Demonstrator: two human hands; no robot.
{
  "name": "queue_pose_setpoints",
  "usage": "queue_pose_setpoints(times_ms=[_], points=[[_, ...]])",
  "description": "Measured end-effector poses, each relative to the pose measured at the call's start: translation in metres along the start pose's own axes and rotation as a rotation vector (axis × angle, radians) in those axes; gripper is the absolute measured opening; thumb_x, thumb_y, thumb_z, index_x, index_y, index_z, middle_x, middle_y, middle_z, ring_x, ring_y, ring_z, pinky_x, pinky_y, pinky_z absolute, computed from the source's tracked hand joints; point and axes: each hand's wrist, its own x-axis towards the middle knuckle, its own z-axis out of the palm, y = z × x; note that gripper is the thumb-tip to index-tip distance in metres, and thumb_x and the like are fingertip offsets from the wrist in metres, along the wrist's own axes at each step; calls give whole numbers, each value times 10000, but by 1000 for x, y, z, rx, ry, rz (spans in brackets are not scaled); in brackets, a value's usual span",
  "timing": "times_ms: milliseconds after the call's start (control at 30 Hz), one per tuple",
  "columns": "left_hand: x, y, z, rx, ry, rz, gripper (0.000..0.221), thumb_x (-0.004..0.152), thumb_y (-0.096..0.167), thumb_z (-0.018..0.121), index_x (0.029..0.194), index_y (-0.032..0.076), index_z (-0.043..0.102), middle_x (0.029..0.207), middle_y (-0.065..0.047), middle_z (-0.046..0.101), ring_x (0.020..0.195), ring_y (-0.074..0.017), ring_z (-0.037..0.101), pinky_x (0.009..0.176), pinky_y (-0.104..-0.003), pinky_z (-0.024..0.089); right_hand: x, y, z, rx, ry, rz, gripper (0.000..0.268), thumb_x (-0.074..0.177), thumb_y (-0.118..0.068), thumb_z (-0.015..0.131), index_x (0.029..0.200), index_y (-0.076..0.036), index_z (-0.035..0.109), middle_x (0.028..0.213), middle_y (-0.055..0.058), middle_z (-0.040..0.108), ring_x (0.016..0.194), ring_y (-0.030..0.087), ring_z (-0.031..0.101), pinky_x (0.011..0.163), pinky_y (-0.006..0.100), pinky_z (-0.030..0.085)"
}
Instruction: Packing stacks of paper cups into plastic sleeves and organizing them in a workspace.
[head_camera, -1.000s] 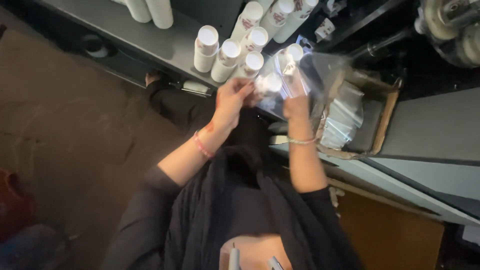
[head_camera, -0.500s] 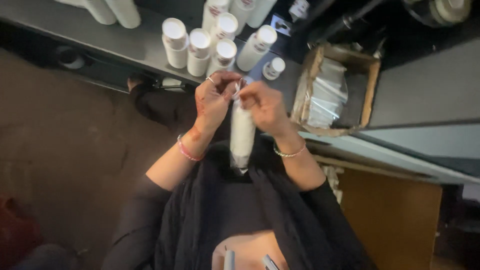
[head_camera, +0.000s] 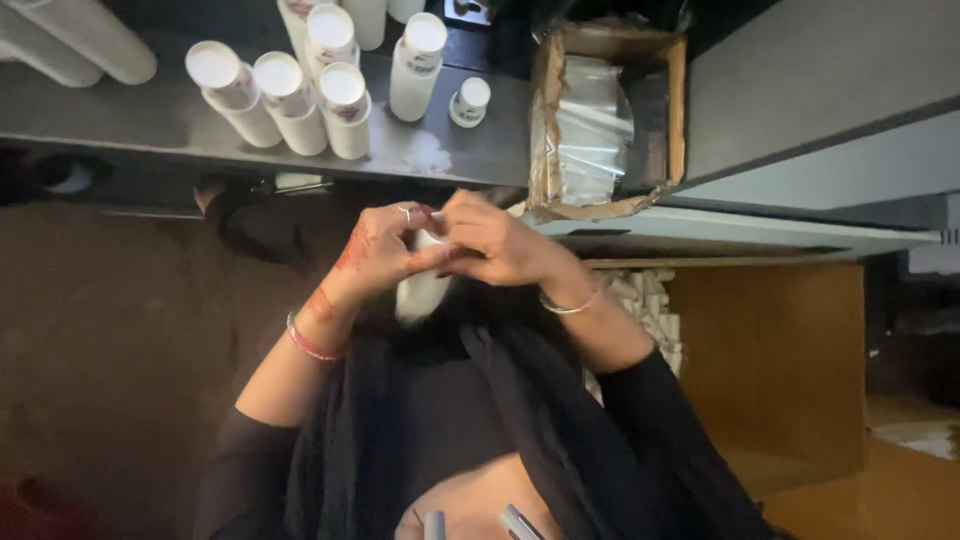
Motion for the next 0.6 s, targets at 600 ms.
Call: queue_pose_setpoints(times_ms=[600], points=[[-2,-7,-25,28,127,-137,229,947,231,731,979,9,775,852,-80,779,792,-101,735,718,-244,554,-84,162,-89,-715,299,484,162,1006,-28,605,1141,7,687,1178,217,701,1051,349,697,922,407,583]])
